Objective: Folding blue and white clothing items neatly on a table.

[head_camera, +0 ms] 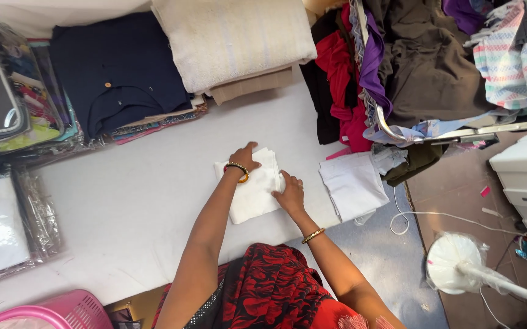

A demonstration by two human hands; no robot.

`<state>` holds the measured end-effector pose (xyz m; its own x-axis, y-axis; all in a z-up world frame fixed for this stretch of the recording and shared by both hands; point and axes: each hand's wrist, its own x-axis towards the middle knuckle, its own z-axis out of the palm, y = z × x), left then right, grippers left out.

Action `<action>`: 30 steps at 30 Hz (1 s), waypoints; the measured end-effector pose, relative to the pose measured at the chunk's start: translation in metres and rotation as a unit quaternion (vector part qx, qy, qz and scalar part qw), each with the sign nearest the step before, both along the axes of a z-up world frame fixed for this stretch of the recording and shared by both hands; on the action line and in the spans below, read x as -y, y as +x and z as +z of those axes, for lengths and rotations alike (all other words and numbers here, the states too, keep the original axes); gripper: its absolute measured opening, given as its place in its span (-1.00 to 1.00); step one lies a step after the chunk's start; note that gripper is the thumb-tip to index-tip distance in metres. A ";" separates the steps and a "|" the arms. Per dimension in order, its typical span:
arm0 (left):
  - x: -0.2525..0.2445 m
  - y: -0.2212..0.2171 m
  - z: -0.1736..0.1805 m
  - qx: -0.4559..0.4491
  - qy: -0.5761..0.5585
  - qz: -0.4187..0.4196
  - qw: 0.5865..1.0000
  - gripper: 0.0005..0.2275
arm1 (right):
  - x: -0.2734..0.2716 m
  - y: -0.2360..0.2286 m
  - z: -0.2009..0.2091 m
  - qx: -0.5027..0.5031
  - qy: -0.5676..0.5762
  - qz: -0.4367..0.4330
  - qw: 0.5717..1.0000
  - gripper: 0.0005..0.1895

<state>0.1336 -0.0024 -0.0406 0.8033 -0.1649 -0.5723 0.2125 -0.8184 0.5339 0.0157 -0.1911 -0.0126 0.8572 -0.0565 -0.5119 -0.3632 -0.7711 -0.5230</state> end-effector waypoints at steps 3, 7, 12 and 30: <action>-0.007 0.000 0.000 -0.014 0.036 -0.016 0.999 -0.37 | -0.007 0.000 -0.006 0.028 -0.059 0.038 0.997 -0.10; -0.013 -0.016 0.011 -0.008 -0.054 -0.006 0.999 -0.56 | -0.012 -0.001 -0.006 0.140 0.041 0.030 0.989 0.00; -0.037 -0.040 0.058 0.017 -0.155 -0.056 0.986 -0.74 | -0.009 0.012 0.021 0.006 0.110 -0.031 0.993 0.10; -0.138 -0.201 0.049 0.305 0.020 0.018 0.952 -0.65 | -0.059 -0.007 0.048 0.344 -0.009 0.400 0.849 -0.53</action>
<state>-0.0678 0.1352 0.0087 0.9929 -0.1190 -0.0038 -0.0985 -0.8390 0.5351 0.0083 -0.1321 0.0359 0.7214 0.6818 0.1212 0.6674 -0.6380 -0.3841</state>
